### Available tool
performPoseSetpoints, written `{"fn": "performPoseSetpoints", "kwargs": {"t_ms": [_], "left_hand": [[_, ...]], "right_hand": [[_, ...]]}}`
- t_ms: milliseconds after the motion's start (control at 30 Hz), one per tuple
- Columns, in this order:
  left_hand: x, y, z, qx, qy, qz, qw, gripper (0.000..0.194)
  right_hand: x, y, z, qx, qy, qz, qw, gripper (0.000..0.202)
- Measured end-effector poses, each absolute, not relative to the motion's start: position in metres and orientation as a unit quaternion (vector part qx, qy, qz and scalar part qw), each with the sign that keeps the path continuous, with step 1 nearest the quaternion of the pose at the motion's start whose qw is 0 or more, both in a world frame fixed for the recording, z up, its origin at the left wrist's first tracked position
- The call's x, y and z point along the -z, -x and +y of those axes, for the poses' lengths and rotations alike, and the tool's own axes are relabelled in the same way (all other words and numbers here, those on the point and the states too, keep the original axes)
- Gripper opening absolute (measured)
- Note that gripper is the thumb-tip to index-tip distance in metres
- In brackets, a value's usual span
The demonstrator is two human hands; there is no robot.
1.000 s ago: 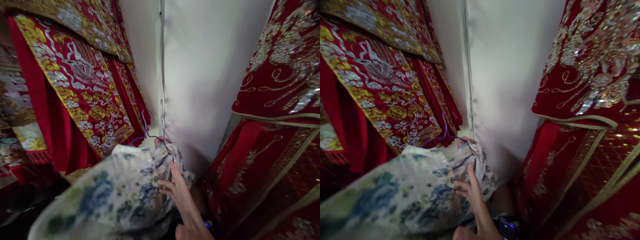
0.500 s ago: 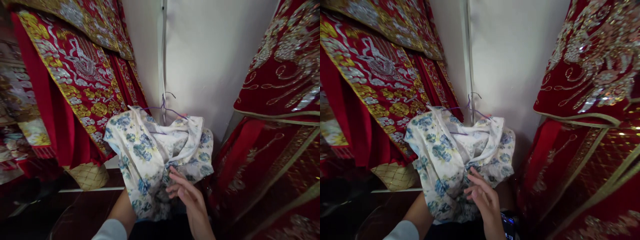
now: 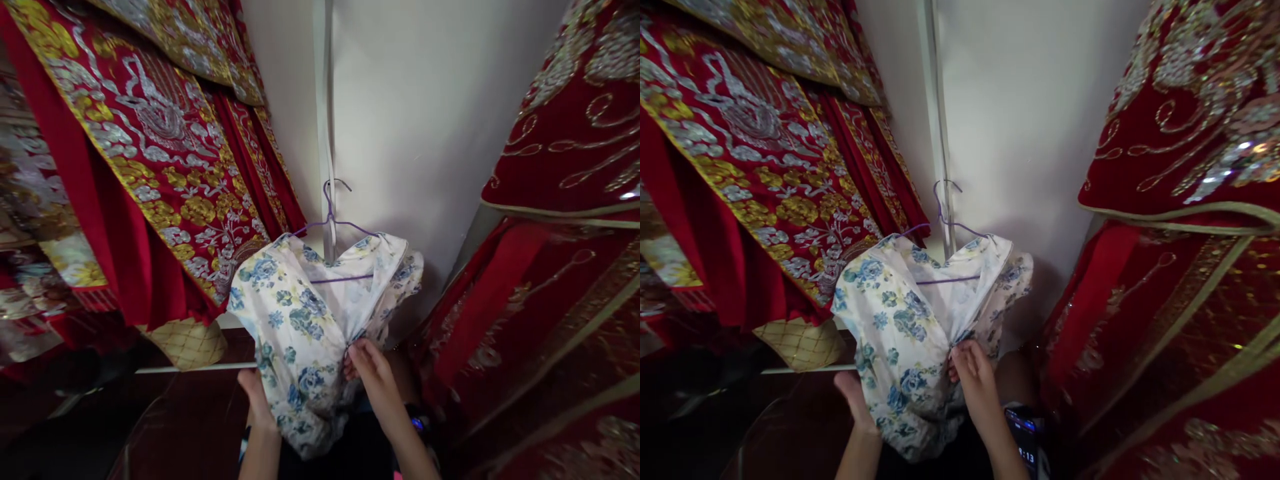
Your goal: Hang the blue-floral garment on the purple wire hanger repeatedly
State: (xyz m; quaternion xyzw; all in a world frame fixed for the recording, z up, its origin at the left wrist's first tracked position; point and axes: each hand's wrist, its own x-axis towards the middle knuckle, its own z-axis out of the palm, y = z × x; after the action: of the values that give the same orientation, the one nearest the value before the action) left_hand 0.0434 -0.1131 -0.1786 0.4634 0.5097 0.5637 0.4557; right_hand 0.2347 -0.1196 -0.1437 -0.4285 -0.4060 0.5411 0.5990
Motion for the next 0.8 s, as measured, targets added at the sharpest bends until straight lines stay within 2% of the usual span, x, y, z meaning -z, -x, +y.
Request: {"fn": "performPoseSetpoints", "kwargs": {"t_ms": [167,333,433,533,600,633,733,800], "left_hand": [[0.161,-0.043,-0.134,-0.557,-0.366,0.485,0.566,0.068],[0.155,-0.061,-0.123,-0.58,-0.374,0.466,0.553,0.057],[0.168,-0.065,-0.113,-0.649,-0.378,0.511,0.419,0.053],[0.173,-0.073,-0.112,-0.7,-0.428,0.553,0.143,0.057],[0.168,-0.084,-0.117,-0.664,-0.518,0.537,0.042,0.051],[0.164,-0.091,-0.12,-0.632,-0.576,0.516,0.052,0.042],[0.153,-0.11,-0.126,-0.547,-0.671,0.458,0.203,0.008],[0.151,-0.118,-0.127,-0.532,-0.663,0.45,0.273,0.011]], "right_hand": [[0.136,-0.221,-0.119,-0.506,0.417,-0.486,0.577,0.046],[0.134,-0.23,-0.114,-0.5,0.447,-0.442,0.595,0.047],[0.134,-0.241,-0.116,-0.504,0.464,-0.409,0.602,0.045],[0.13,-0.246,-0.12,-0.504,0.471,-0.422,0.588,0.046],[0.125,-0.245,-0.123,-0.508,0.471,-0.452,0.562,0.046],[0.122,-0.243,-0.125,-0.509,0.468,-0.47,0.548,0.046],[0.116,-0.236,-0.127,-0.512,0.453,-0.517,0.515,0.044],[0.113,-0.234,-0.126,-0.526,0.445,-0.526,0.498,0.042]]}}
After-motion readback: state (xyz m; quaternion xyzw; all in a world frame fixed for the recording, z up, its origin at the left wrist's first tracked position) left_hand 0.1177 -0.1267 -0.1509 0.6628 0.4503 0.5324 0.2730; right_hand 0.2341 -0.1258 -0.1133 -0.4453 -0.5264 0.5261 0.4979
